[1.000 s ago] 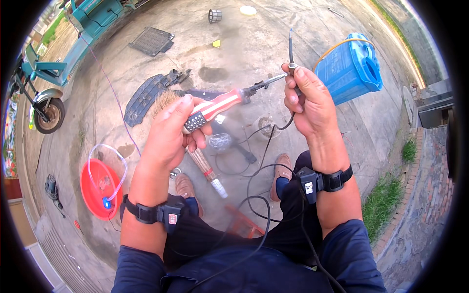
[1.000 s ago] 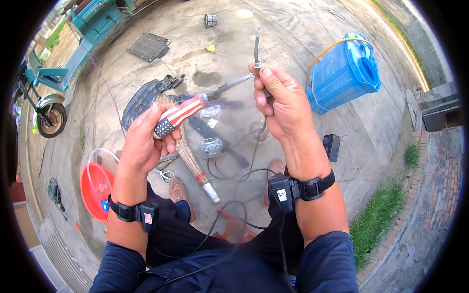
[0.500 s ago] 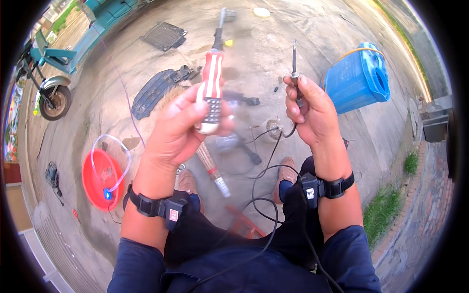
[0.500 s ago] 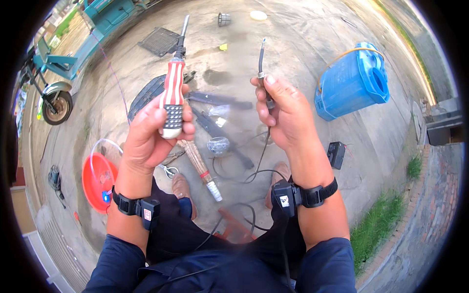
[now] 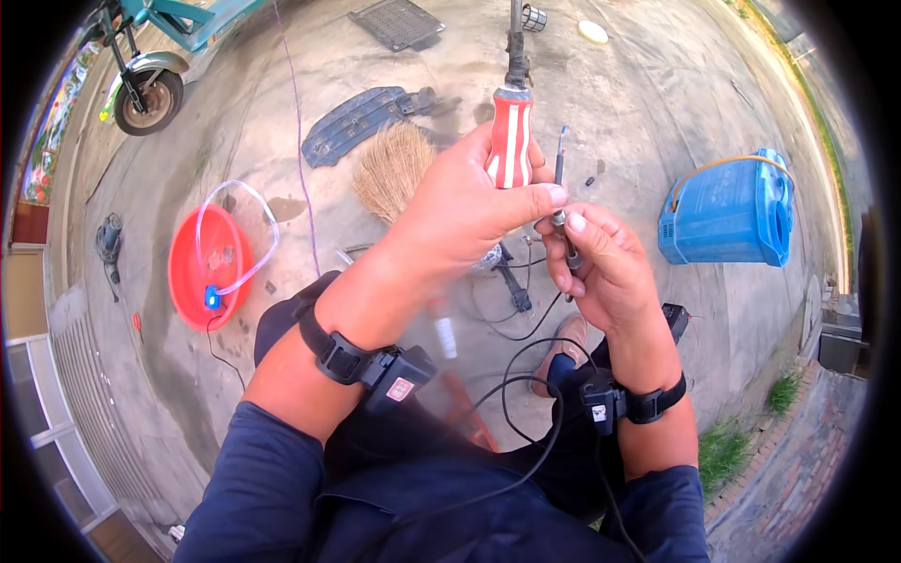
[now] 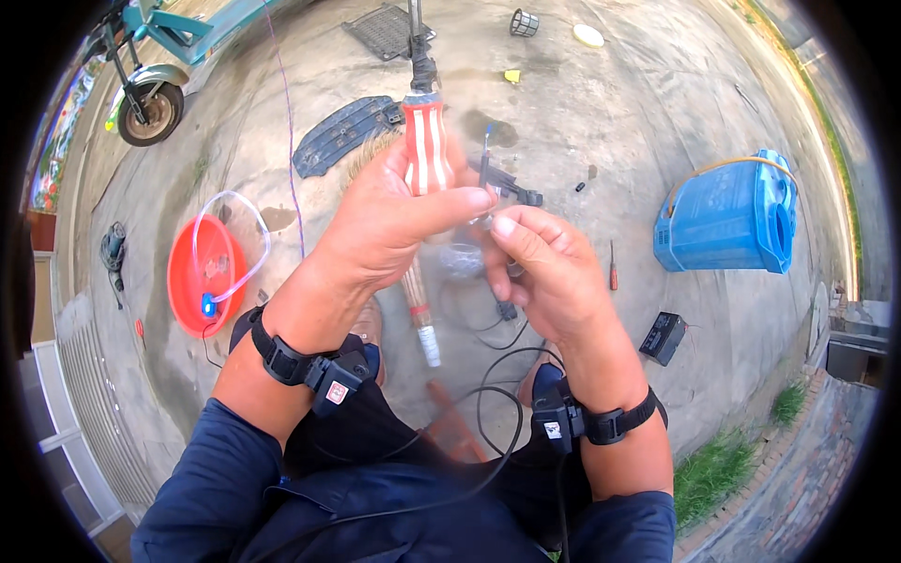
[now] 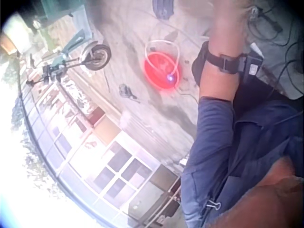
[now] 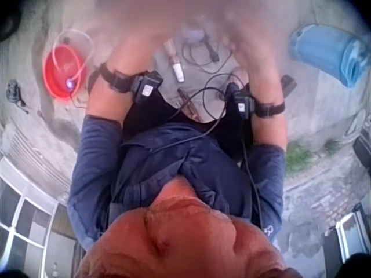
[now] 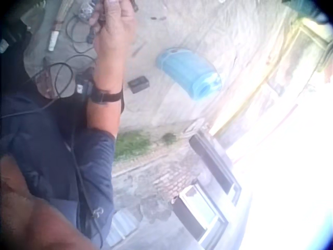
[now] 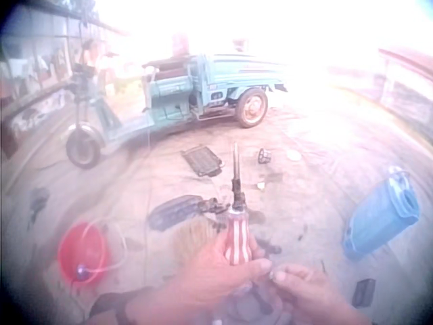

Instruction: The person assembles a lighting fixture by connecting a wired socket to a mesh globe, using a broom to support the item, and then works with a clear plastic housing and internal components.

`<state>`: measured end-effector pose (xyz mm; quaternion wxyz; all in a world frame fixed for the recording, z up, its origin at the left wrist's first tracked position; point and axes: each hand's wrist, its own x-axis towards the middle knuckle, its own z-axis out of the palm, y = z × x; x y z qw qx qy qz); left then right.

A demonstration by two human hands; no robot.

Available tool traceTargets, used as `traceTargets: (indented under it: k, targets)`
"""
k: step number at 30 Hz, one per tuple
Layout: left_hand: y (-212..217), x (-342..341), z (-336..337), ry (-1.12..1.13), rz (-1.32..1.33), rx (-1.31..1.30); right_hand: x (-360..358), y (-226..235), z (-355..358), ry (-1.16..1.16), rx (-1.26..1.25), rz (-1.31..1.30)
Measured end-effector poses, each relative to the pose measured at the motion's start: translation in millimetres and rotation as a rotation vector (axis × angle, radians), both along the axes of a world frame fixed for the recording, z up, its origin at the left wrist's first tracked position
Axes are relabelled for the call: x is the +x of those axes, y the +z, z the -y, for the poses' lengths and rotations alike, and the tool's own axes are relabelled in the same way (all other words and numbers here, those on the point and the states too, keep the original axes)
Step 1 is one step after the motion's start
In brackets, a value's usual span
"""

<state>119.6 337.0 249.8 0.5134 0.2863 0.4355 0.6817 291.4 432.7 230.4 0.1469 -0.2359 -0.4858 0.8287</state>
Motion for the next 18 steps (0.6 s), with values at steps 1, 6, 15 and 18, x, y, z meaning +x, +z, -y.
traceTargets:
  k: [1, 6, 15, 18]
  targets:
    - [0.2, 0.0, 0.1, -0.001, 0.002, 0.0, -0.9, -0.3, 0.6, -0.001, 0.0, 0.002]
    - [-7.2, -2.9, -2.6, 0.075, -0.007, 0.014, -6.4, 4.1, 1.6, -0.001, -0.046, 0.037]
    - [-7.0, -28.6, -1.0, 0.196, 0.174, 0.06, -3.9, 1.9, 4.1, 0.065, -0.055, 0.122]
    - [-9.9, -33.1, 0.7, 0.218, 0.19, 0.06, -4.5, 1.4, 4.9, 0.061, -0.076, 0.163]
